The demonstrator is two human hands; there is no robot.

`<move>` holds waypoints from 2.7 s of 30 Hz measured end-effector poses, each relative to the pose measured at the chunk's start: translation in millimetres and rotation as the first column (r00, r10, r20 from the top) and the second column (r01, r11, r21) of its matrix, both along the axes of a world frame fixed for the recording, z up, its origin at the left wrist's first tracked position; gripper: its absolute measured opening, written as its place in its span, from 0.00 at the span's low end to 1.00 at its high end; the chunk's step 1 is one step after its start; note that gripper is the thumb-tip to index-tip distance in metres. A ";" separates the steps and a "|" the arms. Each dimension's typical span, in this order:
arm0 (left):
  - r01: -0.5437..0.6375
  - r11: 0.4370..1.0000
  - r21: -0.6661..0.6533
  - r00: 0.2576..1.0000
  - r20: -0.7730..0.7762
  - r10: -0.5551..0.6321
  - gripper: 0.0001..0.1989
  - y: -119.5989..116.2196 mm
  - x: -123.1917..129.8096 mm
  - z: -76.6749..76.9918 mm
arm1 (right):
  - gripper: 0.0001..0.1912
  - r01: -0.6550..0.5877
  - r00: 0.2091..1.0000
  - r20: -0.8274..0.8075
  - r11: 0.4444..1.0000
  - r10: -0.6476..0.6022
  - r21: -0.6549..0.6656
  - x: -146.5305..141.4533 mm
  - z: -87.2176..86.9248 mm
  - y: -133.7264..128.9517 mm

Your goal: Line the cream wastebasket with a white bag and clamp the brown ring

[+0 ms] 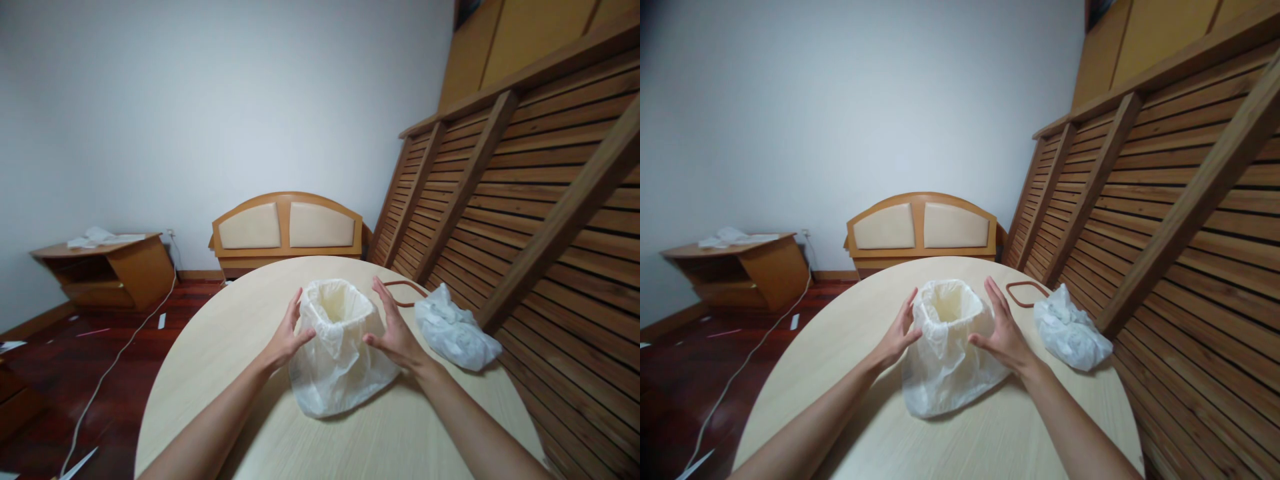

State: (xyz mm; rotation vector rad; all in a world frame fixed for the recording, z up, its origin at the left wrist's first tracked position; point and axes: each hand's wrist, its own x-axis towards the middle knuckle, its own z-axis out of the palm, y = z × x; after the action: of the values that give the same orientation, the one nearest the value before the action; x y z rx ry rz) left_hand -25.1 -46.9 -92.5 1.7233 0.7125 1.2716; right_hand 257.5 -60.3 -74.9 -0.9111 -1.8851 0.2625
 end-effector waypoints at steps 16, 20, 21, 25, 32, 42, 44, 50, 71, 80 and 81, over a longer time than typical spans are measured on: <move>-0.121 0.992 0.041 0.991 -0.053 0.123 0.42 -16.3 7.0 10.3 | 0.38 0.056 0.981 0.171 0.981 -0.089 0.187 -35.9 6.2 -25.6; -0.122 0.990 0.071 0.991 -0.054 0.126 0.38 -16.9 5.2 11.3 | 0.42 0.049 0.973 0.214 0.983 -0.087 0.175 -26.9 5.6 -18.2; -0.125 0.990 0.065 0.990 -0.060 0.129 0.36 -16.7 4.1 11.7 | 0.43 0.051 0.971 0.222 0.983 -0.090 0.176 -24.1 5.3 -16.2; -0.195 0.981 0.025 0.976 -0.094 0.196 0.31 -17.5 0.9 13.7 | 0.46 0.044 0.962 0.258 0.982 -0.092 0.186 -12.2 4.7 -10.4; -0.138 0.986 0.092 0.983 -0.106 0.148 0.34 -21.2 7.8 9.1 | 0.37 -0.047 0.972 0.234 0.977 -0.003 0.207 -9.4 5.1 -11.0; -0.209 0.958 0.198 0.964 -0.122 0.236 0.26 -18.1 2.9 11.0 | 0.38 -0.007 0.967 0.251 0.978 -0.047 0.210 -5.2 -0.2 -0.9; -0.278 0.943 0.181 0.948 -0.107 0.300 0.22 -18.3 1.7 12.0 | 0.38 0.010 0.970 0.238 0.985 -0.051 0.172 -2.5 -2.3 1.3; -0.355 0.901 0.248 0.917 -0.093 0.387 0.25 -16.3 3.0 6.3 | 0.39 -0.027 0.983 0.181 0.999 0.020 0.039 -1.9 -9.4 4.9; -0.296 0.645 0.704 0.781 -0.210 0.589 0.17 -24.5 9.7 7.3 | 0.40 -0.107 0.986 0.124 0.994 0.109 -0.024 -10.4 -13.1 1.3; -0.296 0.615 0.731 0.782 -0.185 0.596 0.16 -26.8 9.1 13.5 | 0.38 -0.096 0.983 0.159 0.995 0.096 -0.011 -7.1 -8.6 0.1; -0.295 0.616 0.731 0.782 -0.186 0.595 0.16 -26.8 8.6 13.7 | 0.38 -0.094 0.982 0.161 0.996 0.094 -0.010 -6.9 -8.3 0.1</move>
State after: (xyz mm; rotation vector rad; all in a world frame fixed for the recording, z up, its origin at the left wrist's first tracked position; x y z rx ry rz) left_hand -16.5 -73.7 -78.8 2.5856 1.0908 1.6699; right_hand 250.6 -60.1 -83.2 -0.8677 -2.0809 0.2548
